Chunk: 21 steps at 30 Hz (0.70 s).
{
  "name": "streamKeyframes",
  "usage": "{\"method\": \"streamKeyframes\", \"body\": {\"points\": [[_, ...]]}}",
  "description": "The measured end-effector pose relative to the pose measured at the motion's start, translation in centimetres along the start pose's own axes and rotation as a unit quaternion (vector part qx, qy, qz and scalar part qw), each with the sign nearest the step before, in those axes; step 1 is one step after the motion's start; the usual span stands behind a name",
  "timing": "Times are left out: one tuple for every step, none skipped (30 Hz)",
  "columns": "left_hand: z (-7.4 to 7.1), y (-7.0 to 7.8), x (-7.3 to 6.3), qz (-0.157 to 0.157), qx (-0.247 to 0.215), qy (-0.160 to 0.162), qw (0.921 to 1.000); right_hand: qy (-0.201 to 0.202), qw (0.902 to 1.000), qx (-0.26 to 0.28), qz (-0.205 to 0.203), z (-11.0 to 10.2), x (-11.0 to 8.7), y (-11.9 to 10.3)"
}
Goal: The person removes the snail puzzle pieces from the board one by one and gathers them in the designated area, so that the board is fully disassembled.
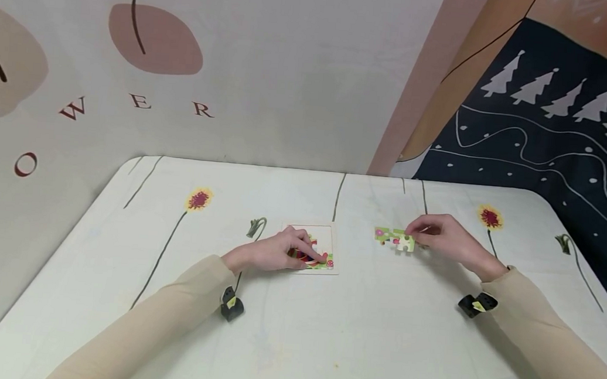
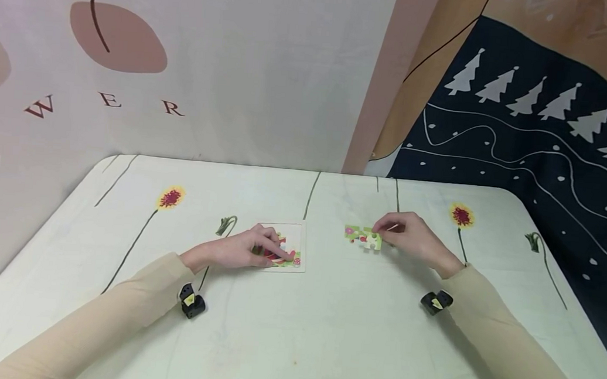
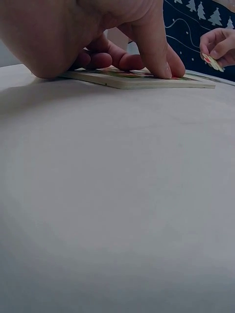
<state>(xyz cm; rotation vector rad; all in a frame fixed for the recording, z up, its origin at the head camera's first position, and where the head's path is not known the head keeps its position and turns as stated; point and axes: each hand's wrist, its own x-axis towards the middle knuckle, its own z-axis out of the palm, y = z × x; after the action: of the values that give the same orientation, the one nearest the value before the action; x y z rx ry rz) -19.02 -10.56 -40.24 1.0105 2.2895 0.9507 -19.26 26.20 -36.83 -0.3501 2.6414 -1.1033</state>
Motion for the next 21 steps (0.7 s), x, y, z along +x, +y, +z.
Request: {"method": "streamKeyframes", "body": {"points": [[0.0, 0.0, 0.0, 0.000, 0.002, 0.000, 1.0000, 0.000, 1.0000, -0.003, 0.002, -0.1, -0.1, 0.1], [0.0, 0.0, 0.0, -0.001, 0.003, 0.000, 1.0000, 0.001, 1.0000, -0.005, 0.002, -0.2, -0.2, 0.2], [0.0, 0.0, 0.0, 0.000, 0.004, 0.000, 1.0000, 0.001, 1.0000, -0.006, 0.002, -0.3, -0.3, 0.3], [0.0, 0.0, 0.0, -0.001, 0.005, 0.000, 1.0000, 0.001, 1.0000, -0.008, 0.000, -0.5, -0.4, 0.4], [0.0, 0.0, 0.0, -0.002, 0.005, 0.000, 1.0000, 0.001, 1.0000, -0.008, -0.001, -0.6, -0.5, 0.6], [0.0, 0.0, 0.0, -0.003, 0.005, 0.000, 1.0000, 0.001, 1.0000, -0.008, -0.001, -0.7, -0.6, 0.7], [0.0, 0.0, 0.0, -0.004, 0.004, 0.000, 1.0000, 0.001, 1.0000, -0.007, -0.002, -0.8, -0.7, 0.7], [0.0, 0.0, 0.0, -0.003, 0.004, 0.000, 1.0000, 0.001, 1.0000, -0.006, -0.004, -0.8, -0.7, 0.8], [0.0, 0.1, 0.0, -0.004, 0.004, 0.000, 1.0000, 0.001, 1.0000, -0.008, -0.006, -0.9, -0.8, 0.9], [0.0, 0.1, 0.0, -0.005, 0.003, 0.000, 1.0000, 0.002, 0.9999, -0.010, -0.008, -0.9, -0.9, 1.0], [0.0, 0.1, 0.0, -0.005, 0.003, 0.000, 1.0000, 0.002, 0.9999, -0.012, -0.010, -0.9, -0.9, 1.1], [0.0, 0.1, 0.0, -0.005, 0.002, 0.000, 1.0000, 0.004, 0.9998, -0.014, -0.011, -0.9, -1.0, 1.2], [0.0, 0.1, 0.0, -0.006, 0.002, -0.001, 1.0000, 0.004, 0.9998, -0.017, -0.012, -0.9, -1.0, 1.3], [0.0, 0.1, -0.1, -0.008, 0.001, -0.001, 1.0000, 0.005, 0.9997, -0.021, -0.012, -1.0, -1.1, 1.5], [0.0, 0.1, -0.1, -0.009, 0.001, -0.001, 1.0000, 0.005, 0.9996, -0.025, -0.012, -1.0, -1.1, 1.6], [0.0, 0.1, -0.1, -0.010, 0.001, -0.001, 0.9999, 0.005, 0.9995, -0.028, -0.010, -1.0, -1.2, 1.7], [0.0, 0.1, -0.1, -0.012, 0.000, -0.002, 0.9999, 0.006, 0.9995, -0.030, -0.008, -1.0, -1.2, 1.8], [0.0, 0.1, -0.1, -0.013, 0.000, -0.002, 0.9999, 0.006, 0.9995, -0.031, -0.006, -1.0, -1.2, 1.9], [0.0, 0.1, -0.1, -0.014, -0.001, -0.002, 0.9999, 0.006, 0.9994, -0.033, -0.004, -1.1, -1.3, 2.1], [0.0, 0.1, -0.1, -0.015, -0.001, -0.002, 0.9999, 0.005, 0.9994, -0.034, -0.001, -1.1, -1.3, 2.2], [0.0, 0.1, -0.1, -0.014, -0.001, -0.002, 0.9999, 0.005, 0.9994, -0.034, 0.001, -1.1, -1.4, 2.3]]}}
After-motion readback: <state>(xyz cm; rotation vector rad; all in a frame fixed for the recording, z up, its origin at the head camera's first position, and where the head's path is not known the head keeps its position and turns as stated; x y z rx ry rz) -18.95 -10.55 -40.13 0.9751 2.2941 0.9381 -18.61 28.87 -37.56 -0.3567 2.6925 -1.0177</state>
